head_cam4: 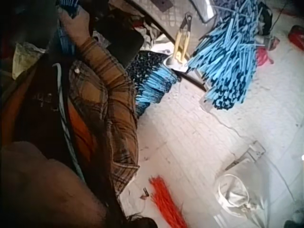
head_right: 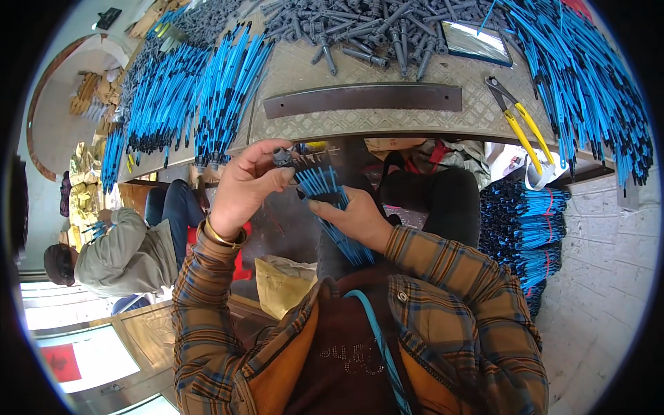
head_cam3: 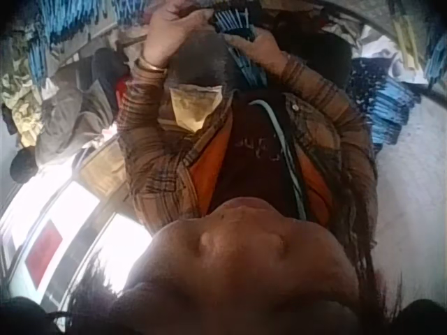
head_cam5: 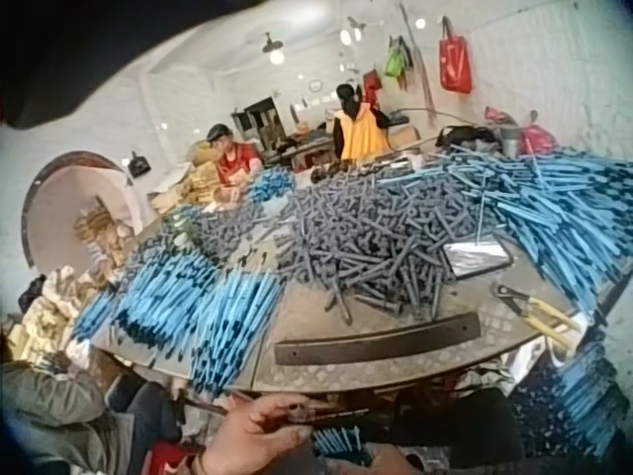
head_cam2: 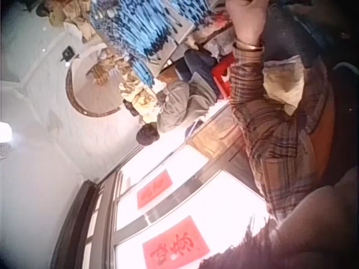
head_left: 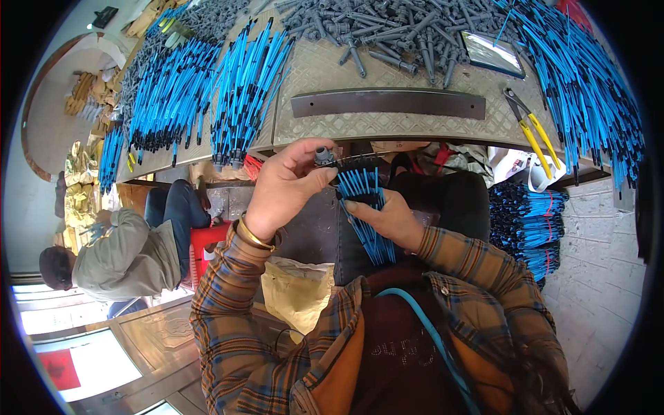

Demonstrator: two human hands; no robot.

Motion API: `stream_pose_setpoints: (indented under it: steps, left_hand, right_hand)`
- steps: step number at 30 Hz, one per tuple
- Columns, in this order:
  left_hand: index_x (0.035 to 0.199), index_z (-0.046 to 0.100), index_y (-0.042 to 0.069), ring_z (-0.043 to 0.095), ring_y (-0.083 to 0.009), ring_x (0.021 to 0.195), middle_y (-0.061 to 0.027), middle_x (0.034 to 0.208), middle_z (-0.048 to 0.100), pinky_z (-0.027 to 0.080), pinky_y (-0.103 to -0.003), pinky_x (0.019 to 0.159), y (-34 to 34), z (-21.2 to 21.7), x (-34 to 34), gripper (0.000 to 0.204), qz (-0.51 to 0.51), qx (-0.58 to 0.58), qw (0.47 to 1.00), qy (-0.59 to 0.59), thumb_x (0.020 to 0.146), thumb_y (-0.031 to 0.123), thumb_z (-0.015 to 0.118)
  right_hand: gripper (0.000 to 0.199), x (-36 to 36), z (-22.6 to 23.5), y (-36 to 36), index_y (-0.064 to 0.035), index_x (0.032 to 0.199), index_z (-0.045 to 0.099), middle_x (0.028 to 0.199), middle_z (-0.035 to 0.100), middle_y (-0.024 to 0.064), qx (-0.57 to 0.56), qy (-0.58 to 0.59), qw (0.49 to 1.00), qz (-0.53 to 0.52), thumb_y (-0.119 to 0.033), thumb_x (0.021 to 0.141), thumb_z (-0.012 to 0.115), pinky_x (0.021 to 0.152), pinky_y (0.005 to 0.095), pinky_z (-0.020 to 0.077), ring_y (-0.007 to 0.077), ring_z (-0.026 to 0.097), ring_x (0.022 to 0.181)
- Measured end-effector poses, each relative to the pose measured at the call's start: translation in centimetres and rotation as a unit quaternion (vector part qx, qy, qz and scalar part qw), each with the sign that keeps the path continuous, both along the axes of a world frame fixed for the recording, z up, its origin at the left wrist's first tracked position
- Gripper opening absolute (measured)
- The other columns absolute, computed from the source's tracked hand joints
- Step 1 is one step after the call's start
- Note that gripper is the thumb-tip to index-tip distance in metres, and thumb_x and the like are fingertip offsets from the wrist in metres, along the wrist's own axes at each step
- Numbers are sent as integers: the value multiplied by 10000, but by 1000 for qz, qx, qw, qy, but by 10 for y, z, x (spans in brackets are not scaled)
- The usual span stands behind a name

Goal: The person bundles blue industrial components with zip ties, then cuts the excess tie material with wire cutters.

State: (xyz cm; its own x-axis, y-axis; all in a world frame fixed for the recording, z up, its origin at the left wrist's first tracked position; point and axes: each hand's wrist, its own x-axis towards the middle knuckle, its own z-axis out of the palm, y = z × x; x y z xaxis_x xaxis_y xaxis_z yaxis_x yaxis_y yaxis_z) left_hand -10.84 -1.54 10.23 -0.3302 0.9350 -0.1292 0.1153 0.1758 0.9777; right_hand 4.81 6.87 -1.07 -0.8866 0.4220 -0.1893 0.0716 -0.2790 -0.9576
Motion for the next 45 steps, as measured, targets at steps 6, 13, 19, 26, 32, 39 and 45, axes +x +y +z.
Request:
stream_pose_setpoints:
  steps: [6,13,19,26,32,39,45]
  left_hand:
    - [1108,515,33,548,-52,743,-30,989,622,437,-183,637,1,-8,3,305,51,8,997,-58,815,-28,572]
    - [1063,523,20,558,-66,815,-33,964,616,463,-204,702,4,-21,3,271,63,42,993,-94,809,-67,567]
    - [1037,549,11,577,-94,880,-51,1000,619,479,-230,779,2,-26,1,245,82,37,994,-57,807,-66,580]
    - [1092,554,10,583,-101,902,-61,1011,622,484,-239,784,3,-25,0,304,40,60,993,-95,801,-70,590]
    - [1159,543,14,584,-110,916,-62,1017,623,484,-248,801,10,-29,12,373,63,57,995,-53,799,-68,599]
    - [1145,562,9,581,-121,934,-70,1042,619,476,-253,824,12,-29,10,360,57,65,996,-27,795,-51,617]
    - [1147,568,15,583,-120,925,-61,1028,625,478,-249,809,9,-31,-1,384,1,86,989,-119,774,-53,630]
  right_hand:
    - [193,1,3,-1,-40,932,622,788,589,-37,-7,-1,1000,2,-218,858,617,629,203,441,32,509,700]
    - [224,2,3,3,-40,906,614,760,570,-36,33,-5,999,-9,-261,872,593,629,213,432,37,494,692]
    - [394,0,1,8,-9,902,600,759,589,30,19,2,1000,5,-399,857,578,657,253,445,78,518,708]
    - [428,-1,-5,26,-13,881,603,768,581,23,-106,29,990,93,-437,871,542,663,255,447,88,530,716]
    - [454,3,-13,23,-7,897,603,801,599,37,-67,29,995,71,-454,875,525,681,249,454,97,550,742]
    - [532,5,-8,29,-2,935,605,807,595,41,-41,28,995,85,-516,872,487,688,258,453,104,543,745]
    - [569,3,-7,39,-10,945,608,815,587,38,-85,28,981,173,-559,852,490,698,258,450,102,531,767]
